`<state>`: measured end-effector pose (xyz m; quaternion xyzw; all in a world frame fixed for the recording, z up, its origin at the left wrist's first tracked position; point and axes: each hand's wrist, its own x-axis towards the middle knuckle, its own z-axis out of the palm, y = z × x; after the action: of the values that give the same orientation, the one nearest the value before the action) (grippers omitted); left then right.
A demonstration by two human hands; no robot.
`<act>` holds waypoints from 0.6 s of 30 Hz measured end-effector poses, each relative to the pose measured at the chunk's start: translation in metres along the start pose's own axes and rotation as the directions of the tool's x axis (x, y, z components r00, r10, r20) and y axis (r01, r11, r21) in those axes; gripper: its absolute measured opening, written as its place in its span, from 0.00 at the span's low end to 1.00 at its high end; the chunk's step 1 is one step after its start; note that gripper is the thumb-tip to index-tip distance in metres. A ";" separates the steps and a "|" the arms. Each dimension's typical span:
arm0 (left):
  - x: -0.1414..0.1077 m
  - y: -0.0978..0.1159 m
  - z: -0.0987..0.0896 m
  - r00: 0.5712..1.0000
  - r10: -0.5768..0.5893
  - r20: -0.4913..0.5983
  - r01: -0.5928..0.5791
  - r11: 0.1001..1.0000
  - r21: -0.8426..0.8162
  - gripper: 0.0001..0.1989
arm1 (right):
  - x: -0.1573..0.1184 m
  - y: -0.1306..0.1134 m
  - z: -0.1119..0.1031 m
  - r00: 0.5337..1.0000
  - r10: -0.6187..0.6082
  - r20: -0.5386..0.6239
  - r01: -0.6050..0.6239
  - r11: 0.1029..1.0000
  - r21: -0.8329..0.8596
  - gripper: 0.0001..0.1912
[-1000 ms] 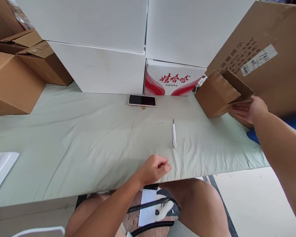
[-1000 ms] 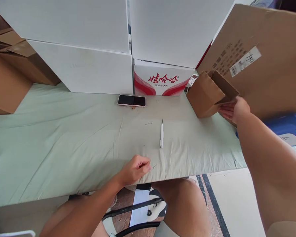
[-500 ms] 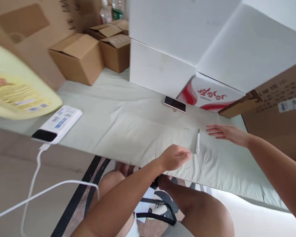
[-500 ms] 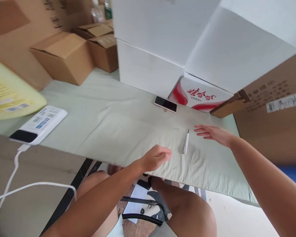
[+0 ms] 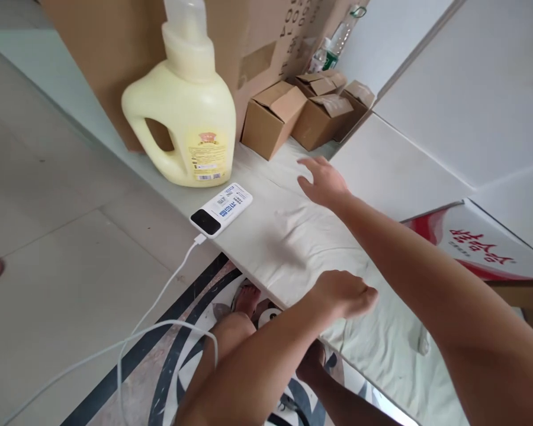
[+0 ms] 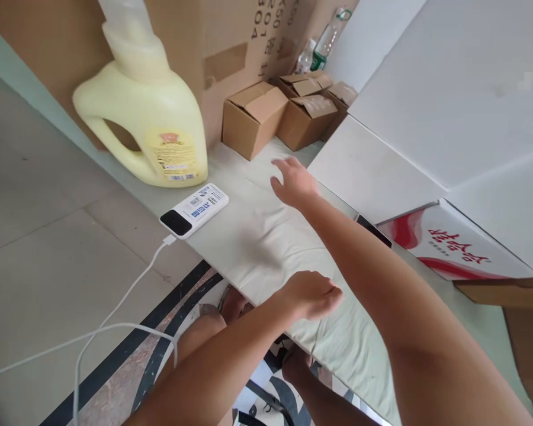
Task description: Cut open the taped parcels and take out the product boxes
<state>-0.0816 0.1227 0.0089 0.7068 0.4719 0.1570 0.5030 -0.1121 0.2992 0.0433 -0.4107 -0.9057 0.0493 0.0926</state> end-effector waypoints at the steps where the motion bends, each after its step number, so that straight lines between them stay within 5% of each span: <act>1: 0.001 -0.001 -0.003 1.000 0.000 0.018 0.000 1.000 -0.013 0.24 | 0.027 -0.014 0.007 0.998 -0.038 -0.040 0.038 0.999 -0.015 0.29; 5: 0.008 -0.010 -0.016 0.997 0.032 0.070 -0.028 0.998 -0.053 0.24 | 0.114 -0.041 0.041 0.980 -0.120 -0.161 0.121 0.993 -0.008 0.34; 9: 0.010 -0.021 -0.028 0.992 0.052 0.117 -0.052 0.999 -0.006 0.23 | 0.161 -0.033 0.073 0.966 -0.123 -0.226 0.119 0.992 -0.033 0.32; 14: 0.001 -0.024 -0.038 0.999 0.010 0.039 -0.007 0.997 -0.076 0.21 | 0.170 -0.014 0.076 0.958 -0.134 -0.252 0.131 0.991 -0.029 0.28; 18: -0.008 -0.020 -0.034 0.987 -0.048 -0.152 0.027 0.990 -0.141 0.25 | 0.132 0.001 0.047 0.983 0.006 -0.183 -0.019 0.997 -0.072 0.28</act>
<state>-0.1188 0.1361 0.0091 0.6469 0.5108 0.2343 0.5154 -0.2066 0.3983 0.0137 -0.4223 -0.8920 -0.0213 0.1599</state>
